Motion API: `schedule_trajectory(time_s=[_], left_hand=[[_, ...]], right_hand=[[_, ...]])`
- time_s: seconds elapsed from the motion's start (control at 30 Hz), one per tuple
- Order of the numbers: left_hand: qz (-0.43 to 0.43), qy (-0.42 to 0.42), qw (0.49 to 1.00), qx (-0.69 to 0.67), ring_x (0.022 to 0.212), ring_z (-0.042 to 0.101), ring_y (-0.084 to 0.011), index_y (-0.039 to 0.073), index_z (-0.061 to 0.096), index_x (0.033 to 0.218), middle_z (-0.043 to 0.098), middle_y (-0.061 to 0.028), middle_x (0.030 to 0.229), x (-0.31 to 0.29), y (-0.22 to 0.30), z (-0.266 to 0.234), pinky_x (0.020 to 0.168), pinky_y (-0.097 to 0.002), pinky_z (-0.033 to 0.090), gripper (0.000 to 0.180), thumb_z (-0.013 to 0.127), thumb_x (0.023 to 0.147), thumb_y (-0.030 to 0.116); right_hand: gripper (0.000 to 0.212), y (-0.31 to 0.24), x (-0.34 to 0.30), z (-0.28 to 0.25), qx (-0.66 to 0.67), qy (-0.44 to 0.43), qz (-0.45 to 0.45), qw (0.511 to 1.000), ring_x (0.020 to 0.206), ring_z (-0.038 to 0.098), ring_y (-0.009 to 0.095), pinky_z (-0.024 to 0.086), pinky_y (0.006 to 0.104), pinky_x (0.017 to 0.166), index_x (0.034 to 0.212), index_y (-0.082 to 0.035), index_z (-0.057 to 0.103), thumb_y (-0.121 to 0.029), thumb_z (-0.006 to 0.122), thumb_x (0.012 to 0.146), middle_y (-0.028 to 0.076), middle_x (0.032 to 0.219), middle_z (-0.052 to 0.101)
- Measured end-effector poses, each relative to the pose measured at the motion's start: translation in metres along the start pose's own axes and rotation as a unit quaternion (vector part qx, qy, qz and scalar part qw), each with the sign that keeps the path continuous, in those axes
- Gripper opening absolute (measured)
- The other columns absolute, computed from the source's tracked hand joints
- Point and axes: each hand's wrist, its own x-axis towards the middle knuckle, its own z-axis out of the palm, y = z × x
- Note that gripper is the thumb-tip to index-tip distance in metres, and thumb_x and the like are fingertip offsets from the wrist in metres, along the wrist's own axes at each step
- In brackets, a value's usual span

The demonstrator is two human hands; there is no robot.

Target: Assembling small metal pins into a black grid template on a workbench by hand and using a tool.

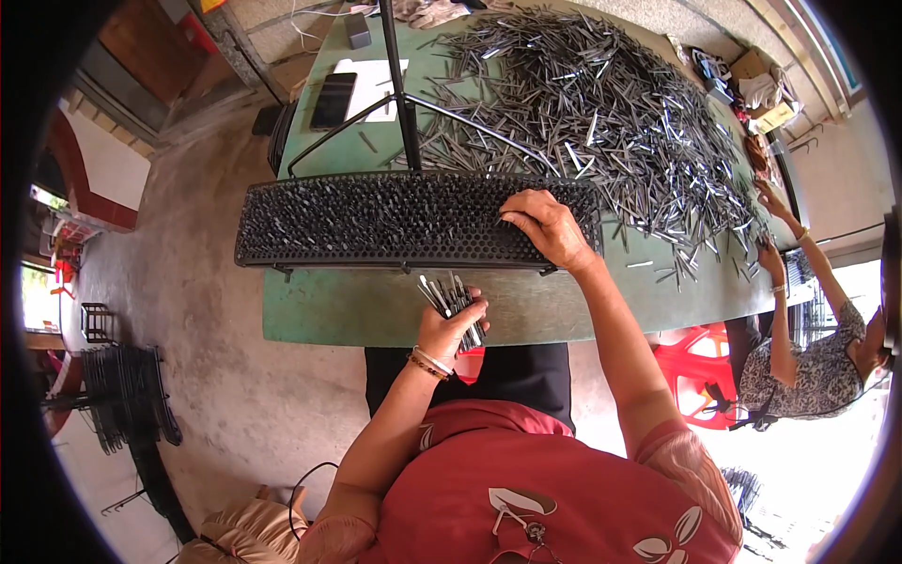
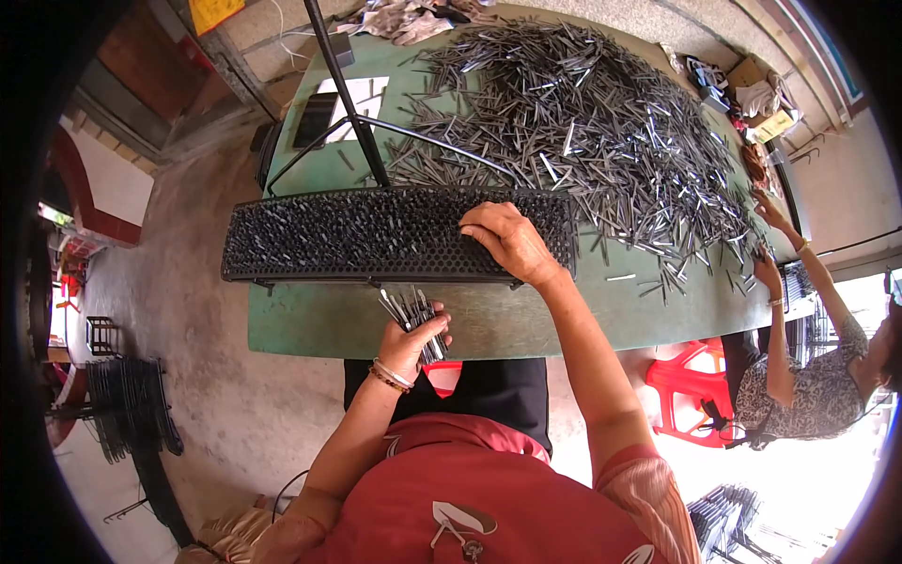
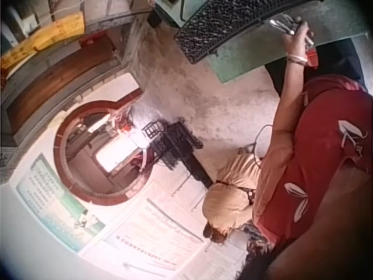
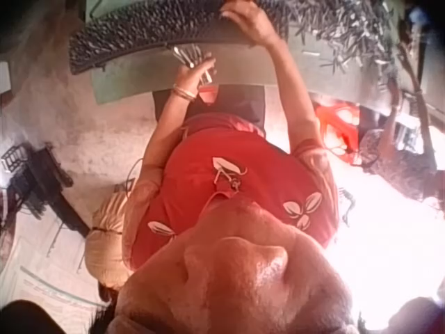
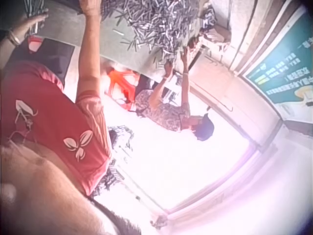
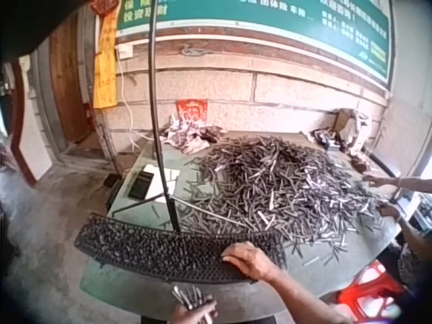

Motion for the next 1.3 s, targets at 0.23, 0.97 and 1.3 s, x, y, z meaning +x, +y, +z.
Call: schedule_trajectory(time_s=[0.23, 0.97, 1.3], left_hand=[[-0.002, -0.001, 1.0, -0.003, 0.078, 0.063, -0.0149, 0.0, 0.06, 0.102, 0.065, -0.0079, 0.09, -0.001, 0.001, 0.001, 0.064, -0.0307, 0.056, 0.023, 0.069, 0.081, 0.005], [-0.007, -0.021, 0.999, 0.023, 0.073, 0.064, -0.0133, 0.001, 0.06, 0.101, 0.065, -0.0062, 0.086, 0.006, -0.004, 0.008, 0.064, -0.0285, 0.056, 0.021, 0.069, 0.082, 0.003], [0.285, 0.019, 0.933, 0.217, 0.075, 0.061, -0.0123, 0.003, 0.059, 0.095, 0.063, -0.0035, 0.087, 0.024, 0.005, -0.008, 0.063, -0.0246, 0.049, 0.012, 0.065, 0.084, 0.002]], right_hand=[[0.014, -0.005, -0.013, 0.015, -0.11, 0.093, 0.002, 0.99, 0.091, 0.058, 0.023, 0.041, 0.0356, 0.084, 0.092, -0.006, 0.069, -0.01, 0.071, 0.078, 0.006, 0.095, 0.065], [0.014, -0.013, -0.012, 0.022, -0.117, 0.131, 0.026, 0.984, 0.091, 0.057, 0.021, 0.039, 0.0356, 0.083, 0.091, -0.007, 0.071, -0.01, 0.07, 0.077, 0.002, 0.097, 0.065], [0.016, -0.018, -0.025, 0.026, -0.155, 0.159, 0.063, 0.973, 0.093, 0.057, 0.022, 0.04, 0.0346, 0.084, 0.092, -0.007, 0.071, -0.01, 0.071, 0.077, 0.004, 0.101, 0.065]])
